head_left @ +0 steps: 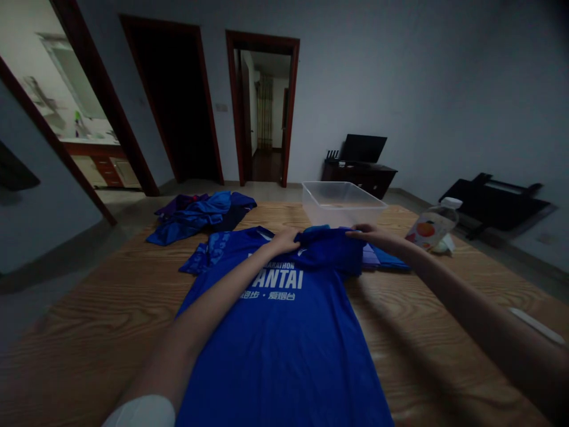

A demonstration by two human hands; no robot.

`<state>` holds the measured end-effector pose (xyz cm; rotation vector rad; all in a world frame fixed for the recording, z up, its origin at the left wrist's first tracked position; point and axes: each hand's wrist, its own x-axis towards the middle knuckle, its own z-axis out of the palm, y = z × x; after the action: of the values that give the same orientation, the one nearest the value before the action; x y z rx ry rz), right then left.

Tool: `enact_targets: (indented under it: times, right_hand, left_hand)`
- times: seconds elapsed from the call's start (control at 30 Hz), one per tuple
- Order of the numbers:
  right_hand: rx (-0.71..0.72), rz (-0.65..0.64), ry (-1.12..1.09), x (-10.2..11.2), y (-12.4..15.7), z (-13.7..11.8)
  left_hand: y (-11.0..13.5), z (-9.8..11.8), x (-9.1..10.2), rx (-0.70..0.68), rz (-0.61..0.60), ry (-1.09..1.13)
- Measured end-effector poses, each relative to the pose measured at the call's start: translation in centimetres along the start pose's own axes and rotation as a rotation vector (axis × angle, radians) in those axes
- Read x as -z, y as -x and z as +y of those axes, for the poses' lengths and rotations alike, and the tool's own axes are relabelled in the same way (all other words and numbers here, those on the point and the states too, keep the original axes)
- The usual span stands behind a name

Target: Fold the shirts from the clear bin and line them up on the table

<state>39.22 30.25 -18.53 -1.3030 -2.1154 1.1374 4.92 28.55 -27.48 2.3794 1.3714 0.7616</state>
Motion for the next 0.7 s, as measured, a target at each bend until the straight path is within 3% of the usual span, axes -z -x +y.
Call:
enact_targets:
  times: [0.07, 0.23, 0.33, 0.53, 0.7]
  right_hand:
    - [0.039, 0.054, -0.039, 0.2, 0.6, 0.4]
    - [0.014, -0.019, -0.044, 1.4, 1.4, 1.6]
    - [0.022, -0.003, -0.025, 1.4, 1.7, 1.8]
    - [-0.152, 0.159, -0.144, -0.2, 2.1, 3.2]
    - [-0.12, 0.262, -0.179, 0.1, 1.3, 2.7]
  left_hand:
    - [-1.1, -0.4, 0.4, 0.038, -0.008, 0.029]
    - [-4.8, -1.7, 2.5, 0.117, -0.016, 0.126]
    - [-6.5, -2.1, 2.5, 0.134, -0.033, 0.195]
    - [-6.8, -2.6, 0.8, 0.21, 0.029, 0.215]
    - [-6.2, 0.1, 0.2, 0.164, 0.082, 0.202]
